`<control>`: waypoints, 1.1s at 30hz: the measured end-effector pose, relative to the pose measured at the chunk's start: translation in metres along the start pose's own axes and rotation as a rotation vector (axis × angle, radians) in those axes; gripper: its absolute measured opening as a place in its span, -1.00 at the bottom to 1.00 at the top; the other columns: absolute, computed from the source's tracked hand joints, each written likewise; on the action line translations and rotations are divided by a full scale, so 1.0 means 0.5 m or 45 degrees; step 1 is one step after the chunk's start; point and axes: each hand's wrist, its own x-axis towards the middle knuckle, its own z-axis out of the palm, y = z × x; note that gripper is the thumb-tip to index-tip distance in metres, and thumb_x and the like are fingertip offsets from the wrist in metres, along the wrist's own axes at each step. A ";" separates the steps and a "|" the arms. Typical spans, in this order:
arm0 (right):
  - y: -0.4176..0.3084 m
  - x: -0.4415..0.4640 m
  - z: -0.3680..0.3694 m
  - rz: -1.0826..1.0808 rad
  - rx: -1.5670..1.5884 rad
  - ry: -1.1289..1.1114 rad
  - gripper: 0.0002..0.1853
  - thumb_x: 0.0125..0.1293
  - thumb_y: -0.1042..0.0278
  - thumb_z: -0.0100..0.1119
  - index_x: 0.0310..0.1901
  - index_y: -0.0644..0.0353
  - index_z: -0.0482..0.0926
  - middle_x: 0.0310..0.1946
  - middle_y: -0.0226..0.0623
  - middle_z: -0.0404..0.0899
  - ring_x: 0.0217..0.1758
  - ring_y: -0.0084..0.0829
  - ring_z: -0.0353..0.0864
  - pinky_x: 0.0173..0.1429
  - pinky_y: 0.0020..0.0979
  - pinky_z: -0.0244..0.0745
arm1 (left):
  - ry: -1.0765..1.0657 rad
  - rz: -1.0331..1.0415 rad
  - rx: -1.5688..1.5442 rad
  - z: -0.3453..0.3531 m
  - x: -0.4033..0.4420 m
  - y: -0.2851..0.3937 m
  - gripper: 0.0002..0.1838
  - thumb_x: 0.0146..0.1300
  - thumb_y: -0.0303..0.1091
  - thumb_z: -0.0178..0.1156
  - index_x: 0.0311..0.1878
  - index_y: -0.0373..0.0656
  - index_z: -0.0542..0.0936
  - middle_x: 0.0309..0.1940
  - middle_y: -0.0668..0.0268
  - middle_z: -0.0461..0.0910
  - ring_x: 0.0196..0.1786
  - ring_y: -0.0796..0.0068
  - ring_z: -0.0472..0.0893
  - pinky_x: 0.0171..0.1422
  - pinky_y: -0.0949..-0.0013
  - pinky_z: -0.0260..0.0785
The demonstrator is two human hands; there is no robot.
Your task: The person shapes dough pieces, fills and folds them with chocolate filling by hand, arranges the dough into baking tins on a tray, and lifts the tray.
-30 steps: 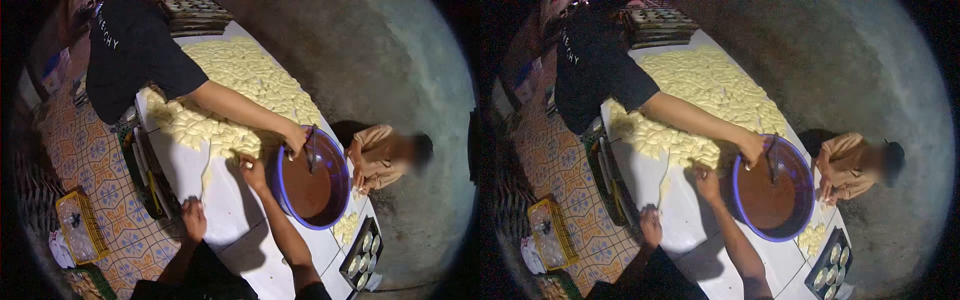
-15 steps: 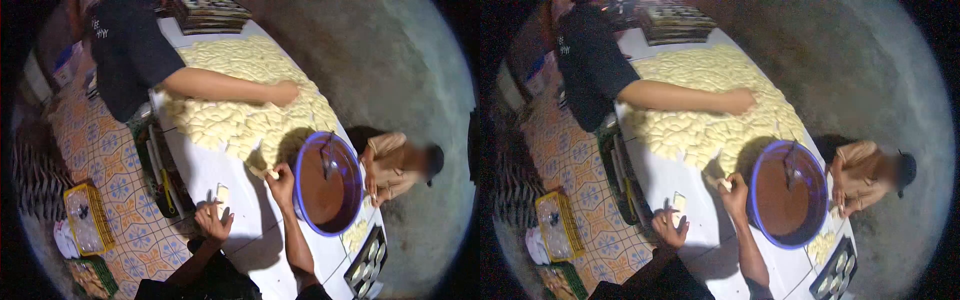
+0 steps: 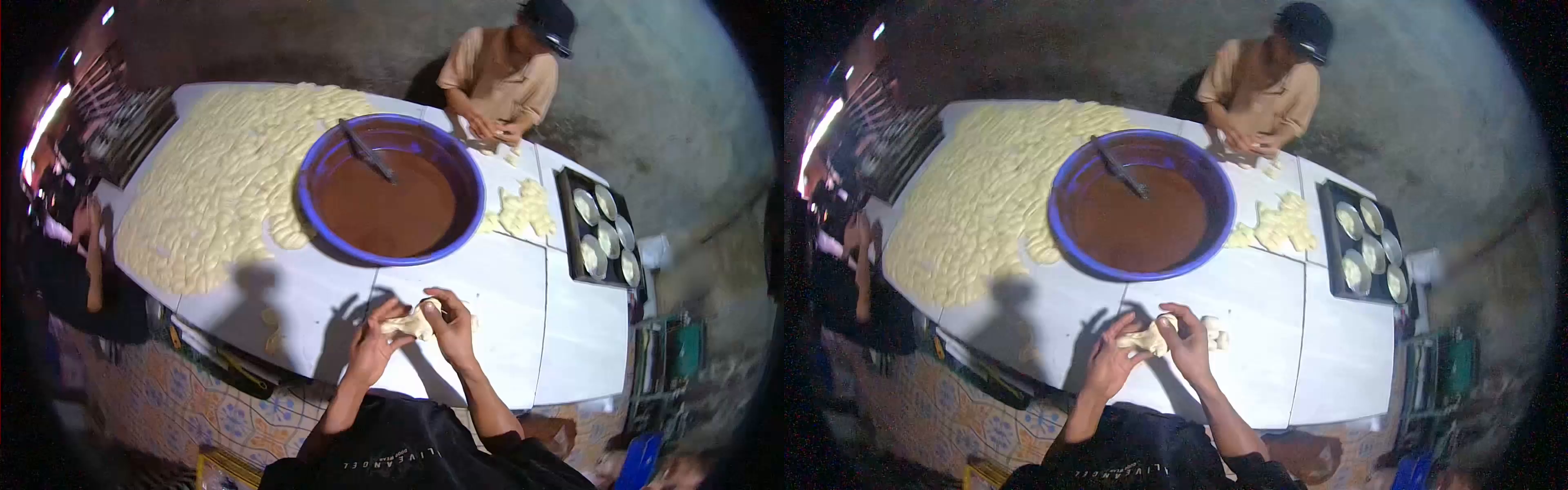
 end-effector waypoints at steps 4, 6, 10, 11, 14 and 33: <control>-0.013 -0.030 -0.060 0.054 0.032 -0.034 -0.52 0.51 0.00 -0.18 -0.01 0.27 0.59 -0.52 -0.54 0.53 -0.61 -0.79 0.12 -0.55 -0.63 0.01 | 0.013 -0.056 0.341 0.026 0.021 -0.037 -0.41 0.27 -0.55 0.17 0.35 -0.27 0.25 -0.06 0.24 0.52 -0.02 0.48 0.53 0.10 0.41 0.42; -0.017 -0.043 -0.093 0.050 0.090 -0.158 -0.63 0.36 0.28 0.15 0.13 0.27 0.51 -0.27 -0.44 0.53 -0.31 -0.66 0.43 -0.24 -0.58 0.37 | 0.048 -0.122 0.378 0.061 0.026 -0.045 -0.38 0.21 -0.63 0.19 0.35 -0.27 0.25 -0.14 0.28 0.49 -0.08 0.59 0.50 0.04 0.53 0.39; -0.050 -0.065 -0.137 -0.016 -0.198 -0.426 -0.30 0.01 0.51 0.45 0.25 0.20 0.40 0.13 -0.29 0.38 0.20 -0.39 0.41 0.19 -0.39 0.40 | 0.063 -0.213 0.365 0.085 0.033 -0.072 -0.34 0.18 -0.69 0.17 0.36 -0.20 0.23 -0.18 0.31 0.48 -0.07 0.61 0.49 0.01 0.54 0.38; -0.058 -0.071 -0.145 -0.024 -0.288 -0.452 -0.30 0.00 0.47 0.45 0.24 0.17 0.41 0.14 -0.26 0.40 0.20 -0.36 0.42 0.17 -0.35 0.39 | 0.043 -0.225 0.402 0.087 0.035 -0.077 -0.33 0.18 -0.71 0.16 0.37 -0.19 0.22 -0.17 0.30 0.48 -0.07 0.60 0.49 0.01 0.53 0.38; -0.033 -0.075 -0.194 -0.055 -0.225 -0.411 -0.47 0.01 0.45 0.45 0.09 0.19 0.56 -0.02 -0.27 0.52 0.09 -0.36 0.50 0.13 -0.37 0.42 | -0.040 -0.284 0.452 0.101 0.041 -0.083 -0.35 0.20 -0.71 0.10 0.36 -0.14 0.23 -0.17 0.29 0.49 -0.06 0.57 0.49 -0.02 0.50 0.36; 0.163 -0.177 -0.418 -0.056 -0.467 0.355 -0.54 0.27 0.46 0.14 0.21 0.32 0.43 0.26 -0.08 0.30 0.23 -0.21 0.39 0.21 -0.27 0.39 | 0.254 0.047 0.292 0.080 0.028 -0.219 -0.60 0.45 -0.05 -0.09 0.05 -0.21 0.42 0.00 0.11 0.49 0.14 0.00 0.51 0.27 -0.09 0.26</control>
